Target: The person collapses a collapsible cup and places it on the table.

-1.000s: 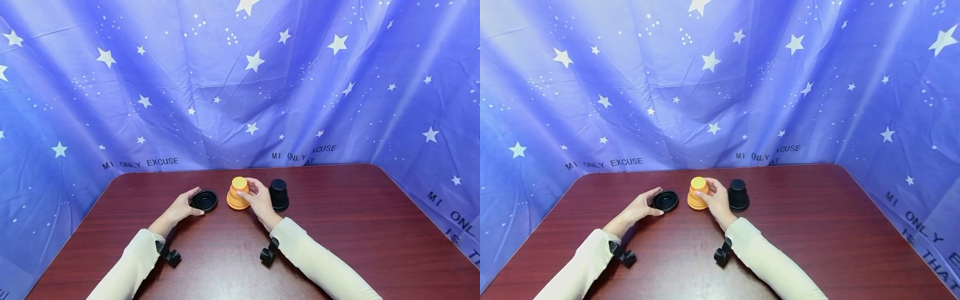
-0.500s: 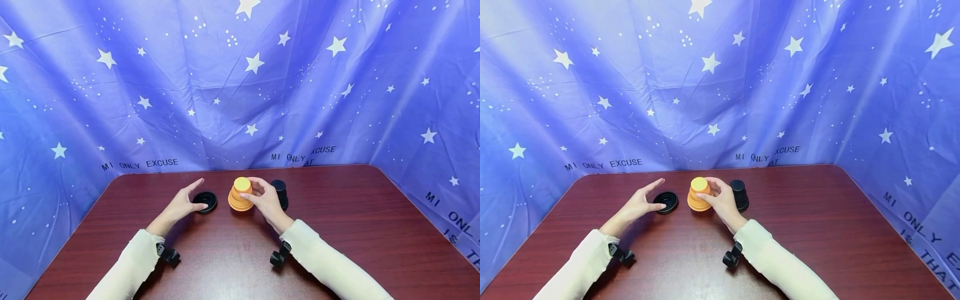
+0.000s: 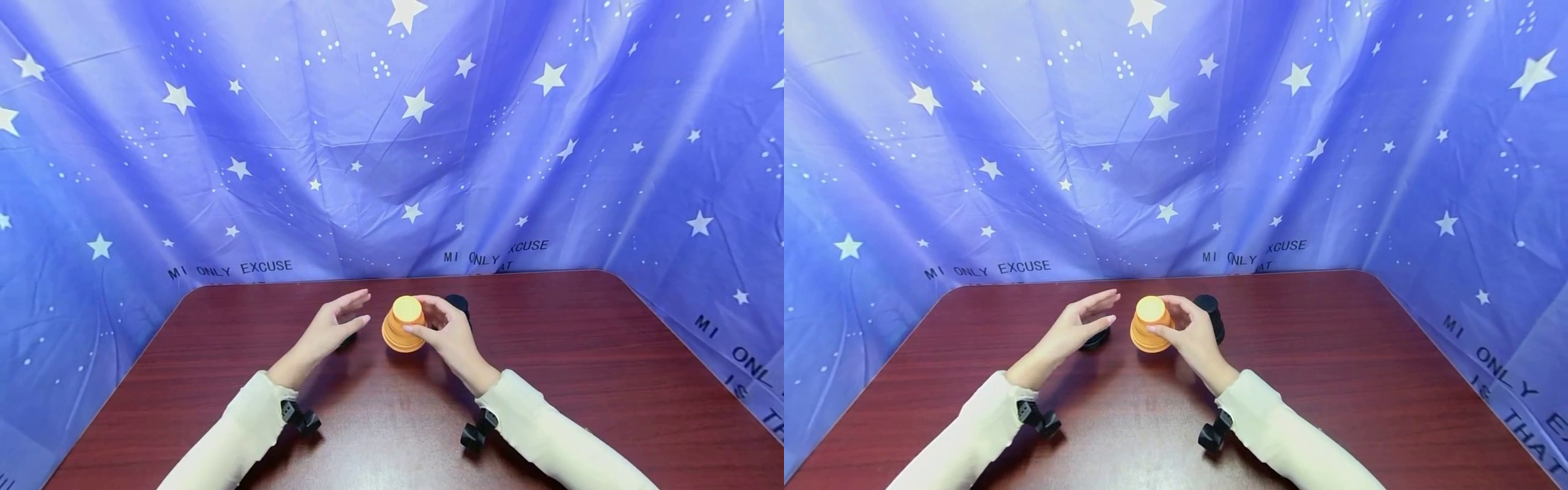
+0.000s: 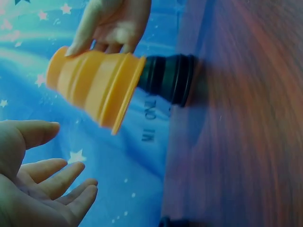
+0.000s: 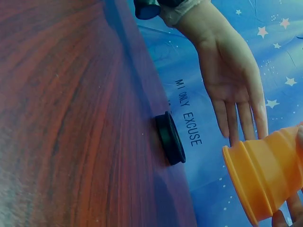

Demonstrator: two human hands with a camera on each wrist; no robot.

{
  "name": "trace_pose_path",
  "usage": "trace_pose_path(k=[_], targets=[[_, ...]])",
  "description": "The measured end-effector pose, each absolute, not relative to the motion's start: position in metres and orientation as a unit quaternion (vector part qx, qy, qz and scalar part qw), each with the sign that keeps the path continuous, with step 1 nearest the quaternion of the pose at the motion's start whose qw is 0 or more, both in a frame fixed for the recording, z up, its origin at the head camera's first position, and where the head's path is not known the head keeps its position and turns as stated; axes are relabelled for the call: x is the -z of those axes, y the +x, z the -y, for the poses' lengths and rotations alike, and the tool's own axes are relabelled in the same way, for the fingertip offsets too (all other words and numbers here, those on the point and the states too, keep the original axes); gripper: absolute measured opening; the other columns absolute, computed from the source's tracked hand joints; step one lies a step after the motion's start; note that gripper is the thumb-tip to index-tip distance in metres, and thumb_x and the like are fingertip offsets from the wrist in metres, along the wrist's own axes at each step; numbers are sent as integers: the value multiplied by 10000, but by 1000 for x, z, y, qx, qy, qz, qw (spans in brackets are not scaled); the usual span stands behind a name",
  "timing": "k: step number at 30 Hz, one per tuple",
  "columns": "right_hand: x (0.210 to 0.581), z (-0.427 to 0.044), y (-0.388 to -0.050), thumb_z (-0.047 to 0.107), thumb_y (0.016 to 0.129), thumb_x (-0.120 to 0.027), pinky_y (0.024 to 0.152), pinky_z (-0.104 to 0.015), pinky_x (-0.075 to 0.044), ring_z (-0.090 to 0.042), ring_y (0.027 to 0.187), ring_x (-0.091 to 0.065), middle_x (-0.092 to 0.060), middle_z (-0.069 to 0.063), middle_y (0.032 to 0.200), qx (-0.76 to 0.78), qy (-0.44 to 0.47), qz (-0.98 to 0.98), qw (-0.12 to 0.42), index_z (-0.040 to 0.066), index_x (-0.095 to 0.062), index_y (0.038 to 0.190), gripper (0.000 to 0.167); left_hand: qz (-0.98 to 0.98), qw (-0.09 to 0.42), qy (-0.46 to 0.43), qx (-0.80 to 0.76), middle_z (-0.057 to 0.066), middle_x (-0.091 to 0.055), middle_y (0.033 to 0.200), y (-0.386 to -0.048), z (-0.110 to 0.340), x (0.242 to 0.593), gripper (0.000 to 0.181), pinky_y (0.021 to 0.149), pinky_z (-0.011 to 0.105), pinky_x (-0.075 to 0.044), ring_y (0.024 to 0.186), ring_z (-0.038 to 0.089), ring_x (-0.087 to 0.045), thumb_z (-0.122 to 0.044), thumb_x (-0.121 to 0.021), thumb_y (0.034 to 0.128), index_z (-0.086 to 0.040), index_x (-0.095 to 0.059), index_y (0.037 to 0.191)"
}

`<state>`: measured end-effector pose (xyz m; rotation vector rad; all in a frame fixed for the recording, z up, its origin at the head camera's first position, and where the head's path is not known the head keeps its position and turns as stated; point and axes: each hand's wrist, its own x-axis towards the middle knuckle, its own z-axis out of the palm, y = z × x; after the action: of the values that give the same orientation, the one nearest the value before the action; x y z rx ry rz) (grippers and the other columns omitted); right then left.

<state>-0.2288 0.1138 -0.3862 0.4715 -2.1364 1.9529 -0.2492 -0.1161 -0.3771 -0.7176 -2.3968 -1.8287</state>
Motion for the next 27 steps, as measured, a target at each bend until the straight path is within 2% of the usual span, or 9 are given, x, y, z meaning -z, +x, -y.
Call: trace_pose_path(k=[6, 16, 21, 24, 27], targets=[[384, -115, -224, 0, 730, -783, 801, -268, -477, -130, 940, -607, -670, -144, 1072, -663, 177, 720, 102, 26, -612, 1178, 481, 773, -21, -214, 597, 194, -525, 1334, -249, 98, 382, 461, 978, 414, -441, 1231, 327, -489, -122, -579, 937, 8, -463, 1365], [380, -114, -218, 1, 735, -779, 836, -267, -483, -144, 989, -609, -663, -132, 1098, -667, 218, 705, 99, 44, -614, 1178, 475, 780, -41, -211, 587, 180, -543, 1318, -251, 89, 385, 415, 1004, 404, -417, 1229, 268, -493, -206, -487, 994, 17, -489, 1344], [379, -113, -217, 3, 737, -777, 865, -267, -486, -176, 1029, -602, -650, -149, 1121, -669, 242, 695, 99, 34, -605, 1191, 486, 776, -48, -224, 588, 217, -592, 1232, -250, 88, 384, 374, 922, 357, -486, 1116, 248, -572, -169, -466, 1001, 70, -531, 1281], [380, -113, -218, 10, 739, -778, 882, -279, -481, -170, 1048, -597, -646, -136, 1137, -667, 252, 695, 93, 47, -600, 1200, 495, 766, -52, -227, 600, 251, -610, 1176, -251, 89, 385, 346, 850, 325, -523, 1014, 194, -617, -118, -472, 993, 109, -542, 1245], [383, -114, -219, 16, 743, -777, 895, -279, -474, -159, 1076, -587, -640, -113, 1160, -661, 264, 697, 86, 60, -591, 1213, 508, 738, -80, -215, 635, 283, -595, 1176, -251, 89, 387, 350, 802, 342, -544, 922, 143, -643, -83, -484, 982, 136, -514, 1254]])
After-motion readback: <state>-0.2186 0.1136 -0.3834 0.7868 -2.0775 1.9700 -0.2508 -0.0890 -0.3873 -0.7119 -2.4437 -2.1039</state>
